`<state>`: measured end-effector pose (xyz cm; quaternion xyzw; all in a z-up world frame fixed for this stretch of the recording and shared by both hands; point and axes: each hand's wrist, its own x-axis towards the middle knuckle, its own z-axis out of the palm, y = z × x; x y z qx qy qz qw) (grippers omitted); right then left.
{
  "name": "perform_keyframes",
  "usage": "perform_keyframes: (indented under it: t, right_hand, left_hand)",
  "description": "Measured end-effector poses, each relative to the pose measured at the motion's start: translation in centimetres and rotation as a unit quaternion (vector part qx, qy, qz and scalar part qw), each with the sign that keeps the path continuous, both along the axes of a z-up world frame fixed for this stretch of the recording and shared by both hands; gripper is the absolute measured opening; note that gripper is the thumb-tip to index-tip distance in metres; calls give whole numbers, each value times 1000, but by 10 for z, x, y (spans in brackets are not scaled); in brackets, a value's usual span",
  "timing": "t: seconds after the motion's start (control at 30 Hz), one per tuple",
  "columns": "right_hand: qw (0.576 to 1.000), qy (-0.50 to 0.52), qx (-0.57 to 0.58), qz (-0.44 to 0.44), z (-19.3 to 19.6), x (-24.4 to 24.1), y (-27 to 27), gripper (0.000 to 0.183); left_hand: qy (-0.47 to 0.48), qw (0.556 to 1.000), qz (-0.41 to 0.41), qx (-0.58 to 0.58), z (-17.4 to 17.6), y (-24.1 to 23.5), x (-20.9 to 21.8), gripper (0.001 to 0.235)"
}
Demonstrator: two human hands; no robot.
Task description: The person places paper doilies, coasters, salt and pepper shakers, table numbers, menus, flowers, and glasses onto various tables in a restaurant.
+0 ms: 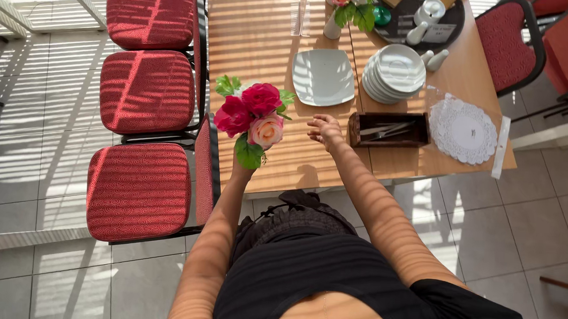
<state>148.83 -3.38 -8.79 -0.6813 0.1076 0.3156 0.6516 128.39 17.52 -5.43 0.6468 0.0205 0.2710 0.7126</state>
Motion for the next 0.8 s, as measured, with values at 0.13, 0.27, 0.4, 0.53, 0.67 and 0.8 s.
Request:
perform_keyframes:
  t: [0.13, 0.27, 0.4, 0.53, 0.67, 0.8]
  right_hand:
    - [986, 158, 10, -51, -27, 45, 14, 40]
    - [959, 172, -7, -224, -31, 88, 27, 42]
    - [938, 219, -56, -264, -35, 119, 28, 48]
    - [971, 139, -39, -192, -46, 118, 22, 36]
    - [969, 164, -7, -186, -55, 96, 35, 34]
    - [970, 191, -29, -146, -64, 59, 50, 57]
  left_hand:
    - [1, 997, 69, 43, 18, 12, 5, 33]
    - [47, 992, 114, 7, 10, 9, 20, 21]
    - [17, 990, 133, -37, 2, 0, 29, 28]
    - [74, 982, 170, 35, -7, -6, 35, 22]
    - [46, 980, 193, 14, -17, -13, 49, 26]
    - [125, 975, 185, 1, -18, -21, 55, 15]
